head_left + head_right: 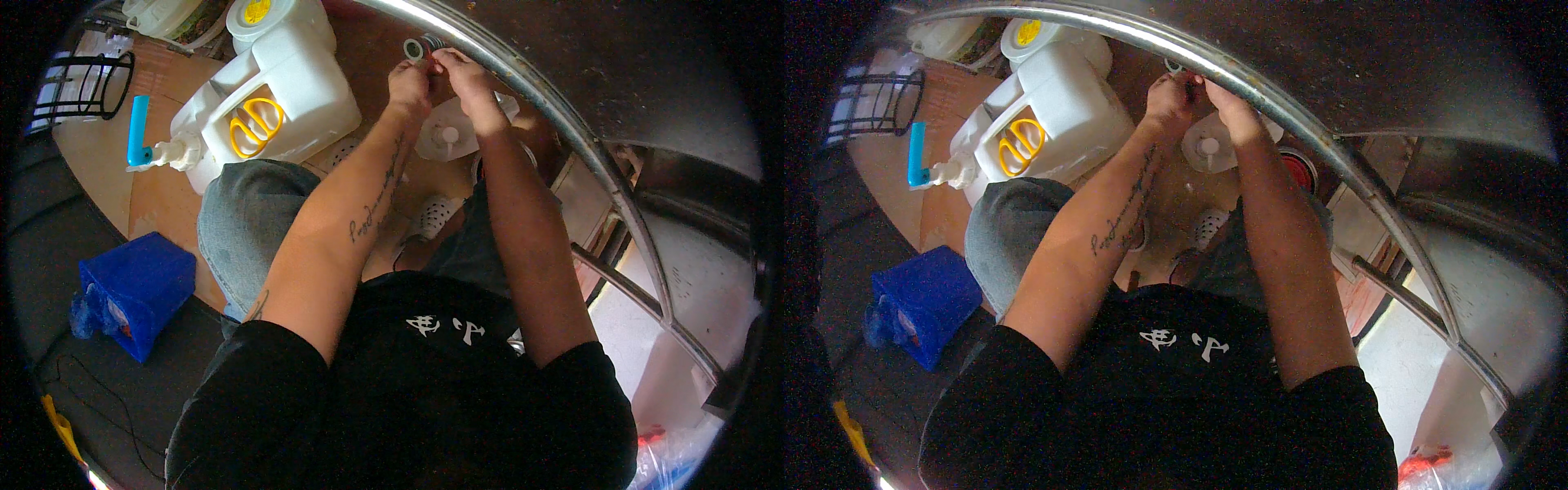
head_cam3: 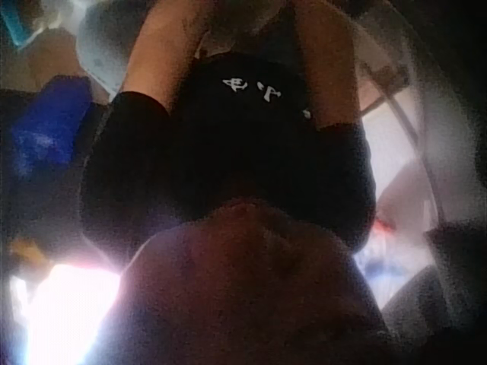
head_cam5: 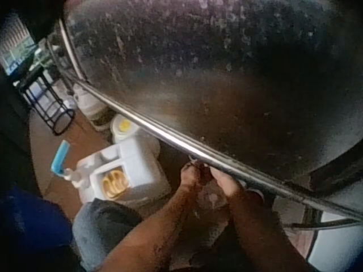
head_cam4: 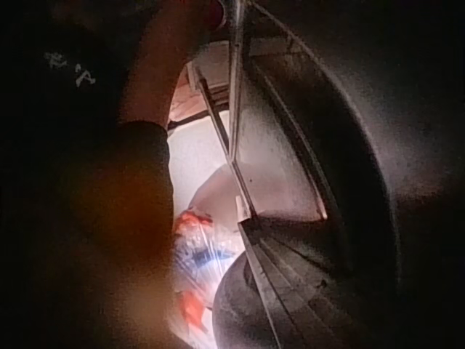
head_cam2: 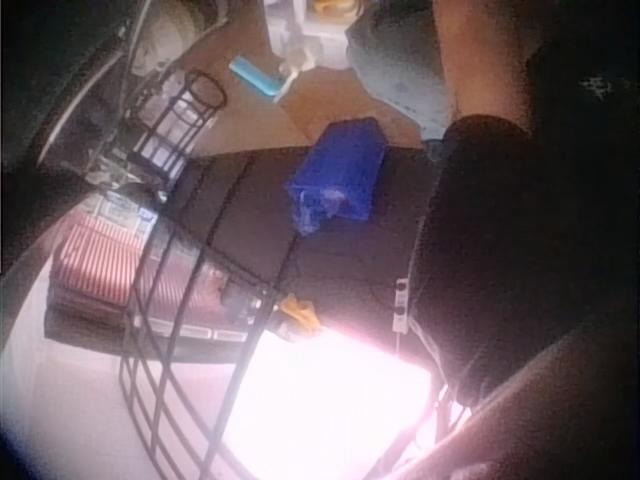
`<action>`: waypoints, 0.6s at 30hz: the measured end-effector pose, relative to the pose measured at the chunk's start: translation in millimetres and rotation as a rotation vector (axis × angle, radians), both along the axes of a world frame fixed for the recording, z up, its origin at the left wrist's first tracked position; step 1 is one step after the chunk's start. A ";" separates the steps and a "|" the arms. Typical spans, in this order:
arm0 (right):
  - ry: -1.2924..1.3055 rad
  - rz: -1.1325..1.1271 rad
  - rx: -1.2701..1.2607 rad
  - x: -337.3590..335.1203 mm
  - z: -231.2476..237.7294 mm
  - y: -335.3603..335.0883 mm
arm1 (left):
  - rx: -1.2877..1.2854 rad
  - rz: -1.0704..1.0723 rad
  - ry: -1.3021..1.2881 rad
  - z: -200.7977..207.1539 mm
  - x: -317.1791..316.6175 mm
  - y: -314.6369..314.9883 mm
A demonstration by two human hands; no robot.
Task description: The person kneels under a stainless steel counter and works on a plumbing connection, using a white cloth to wipe the area and a pair of scissors to cut a red zip tie. The person then manipulates a flexible hose and a white plastic fitting, appearing to secure or adjust the connection.
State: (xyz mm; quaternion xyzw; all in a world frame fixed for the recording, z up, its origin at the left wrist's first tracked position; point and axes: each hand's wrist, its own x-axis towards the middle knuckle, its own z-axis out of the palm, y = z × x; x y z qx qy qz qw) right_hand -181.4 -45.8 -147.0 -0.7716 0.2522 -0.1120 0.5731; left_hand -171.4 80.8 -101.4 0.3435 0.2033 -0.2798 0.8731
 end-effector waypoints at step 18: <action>0.164 0.117 0.758 -1.0 2.5 -36.8 | -0.028 0.065 0.039 20.9 3.8 1.8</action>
